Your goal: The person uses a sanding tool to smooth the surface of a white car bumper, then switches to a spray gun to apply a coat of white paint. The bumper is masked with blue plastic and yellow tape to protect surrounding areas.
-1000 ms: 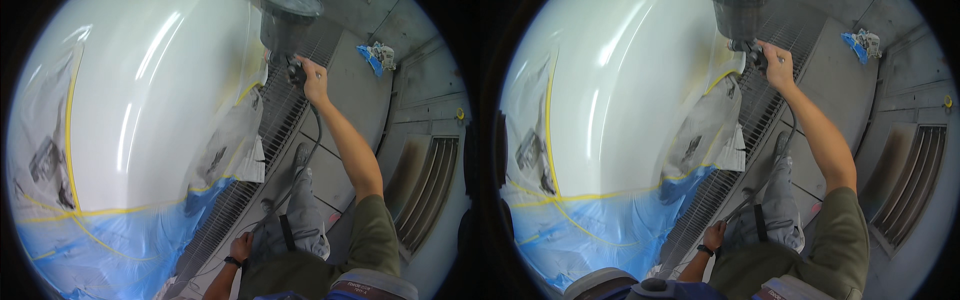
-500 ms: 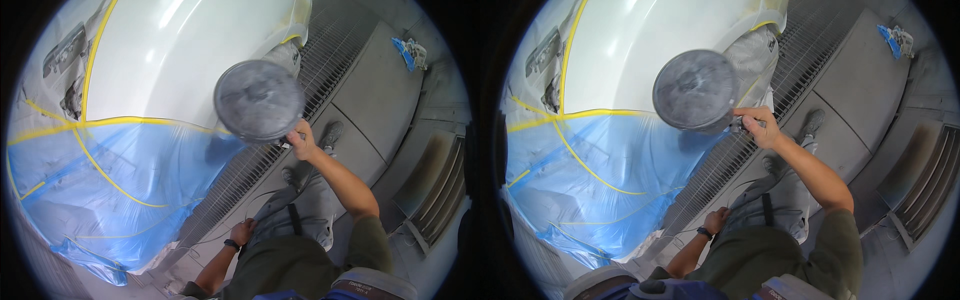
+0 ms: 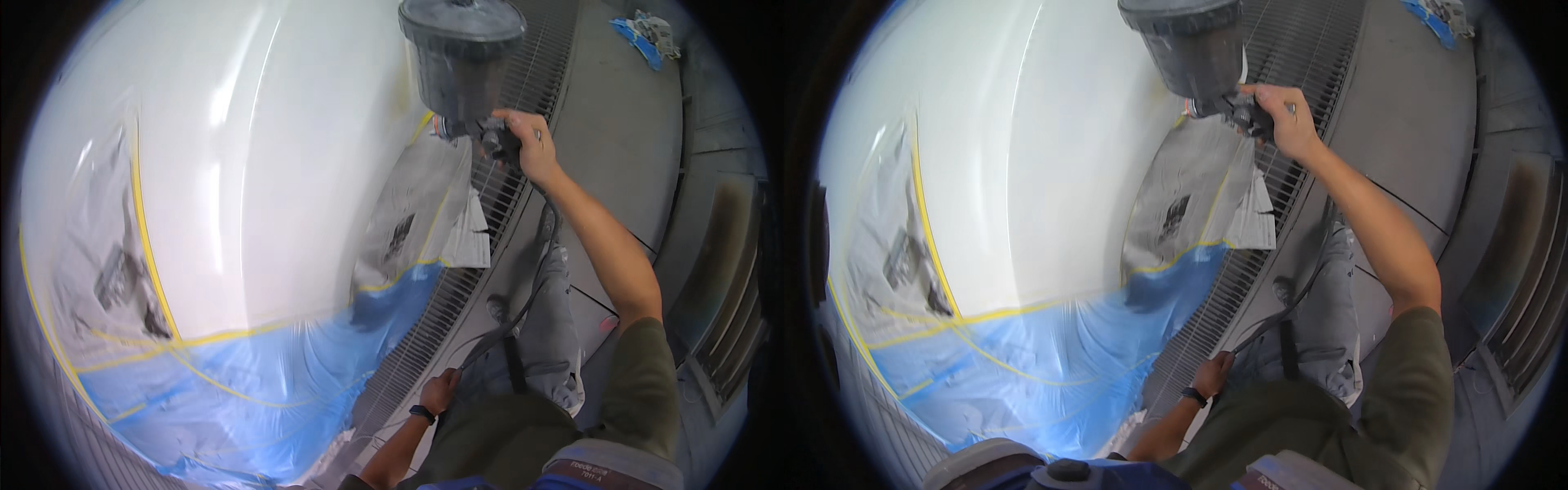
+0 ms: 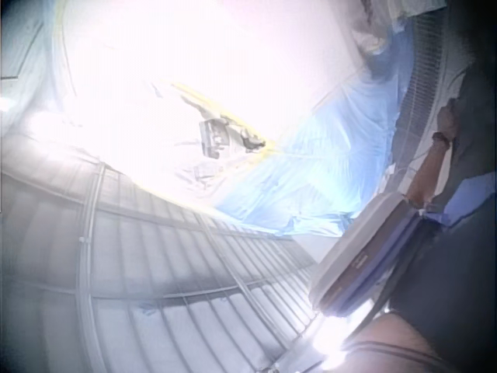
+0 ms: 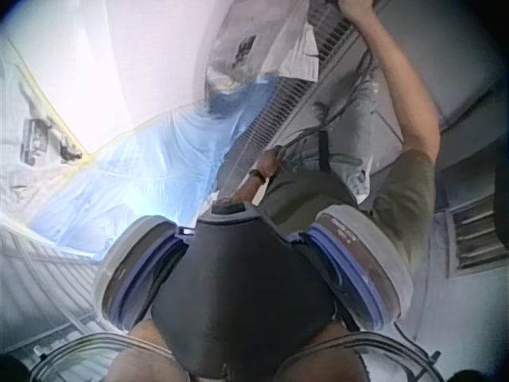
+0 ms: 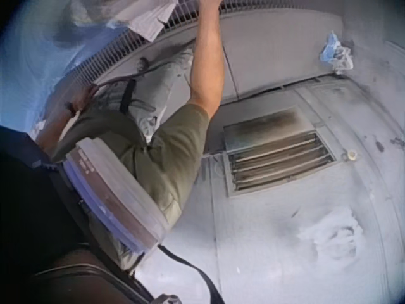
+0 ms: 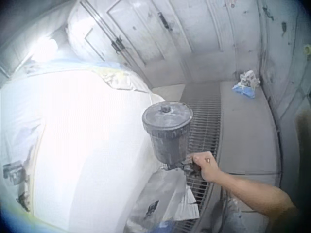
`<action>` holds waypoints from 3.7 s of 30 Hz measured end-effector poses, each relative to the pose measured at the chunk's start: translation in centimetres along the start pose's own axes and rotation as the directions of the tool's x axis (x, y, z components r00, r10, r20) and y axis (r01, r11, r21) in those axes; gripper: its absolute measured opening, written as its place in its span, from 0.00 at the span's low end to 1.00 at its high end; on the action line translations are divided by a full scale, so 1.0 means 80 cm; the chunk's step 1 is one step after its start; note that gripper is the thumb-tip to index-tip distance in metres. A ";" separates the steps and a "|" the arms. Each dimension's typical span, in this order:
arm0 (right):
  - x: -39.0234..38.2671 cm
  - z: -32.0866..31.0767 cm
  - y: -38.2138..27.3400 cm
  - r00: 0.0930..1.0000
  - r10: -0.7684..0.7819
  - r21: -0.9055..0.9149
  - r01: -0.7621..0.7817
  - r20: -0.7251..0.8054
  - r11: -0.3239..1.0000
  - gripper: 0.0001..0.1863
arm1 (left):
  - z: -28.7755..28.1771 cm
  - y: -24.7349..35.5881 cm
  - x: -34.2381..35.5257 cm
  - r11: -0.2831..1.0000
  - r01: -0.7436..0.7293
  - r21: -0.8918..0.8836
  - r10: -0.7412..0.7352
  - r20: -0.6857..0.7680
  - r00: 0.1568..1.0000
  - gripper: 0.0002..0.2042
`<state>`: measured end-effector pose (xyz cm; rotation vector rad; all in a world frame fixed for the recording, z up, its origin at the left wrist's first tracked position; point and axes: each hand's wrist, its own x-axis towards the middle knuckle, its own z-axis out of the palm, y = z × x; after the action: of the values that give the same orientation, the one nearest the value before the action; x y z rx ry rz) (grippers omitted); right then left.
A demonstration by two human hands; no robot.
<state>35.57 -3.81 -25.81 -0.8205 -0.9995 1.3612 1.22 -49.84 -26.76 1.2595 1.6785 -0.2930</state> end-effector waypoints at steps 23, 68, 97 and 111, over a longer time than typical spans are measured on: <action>0.135 -0.079 0.017 0.955 -0.152 -0.079 0.137 -0.254 0.987 0.26 | -0.010 0.059 0.051 0.998 -0.040 -0.050 0.033 -0.125 0.992 0.21; 0.206 -0.172 -0.075 0.992 0.001 -0.147 -0.020 -0.128 0.989 0.26 | -0.043 0.248 0.144 0.983 0.118 -0.143 -0.140 -0.157 0.978 0.23; 0.407 -0.278 0.044 0.913 -0.236 -0.174 0.305 0.331 0.936 0.33 | 0.128 0.322 0.680 0.999 -0.021 0.046 0.050 -0.850 0.525 0.16; 0.238 -0.194 0.059 0.885 -0.280 -0.232 0.380 0.371 0.895 0.33 | 0.161 0.268 0.672 0.985 -0.154 0.074 0.142 -0.854 0.501 0.16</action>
<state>46.97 16.72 -34.25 -0.6073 -1.5652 1.0764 27.05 -17.08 -68.85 1.6718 2.3557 0.5814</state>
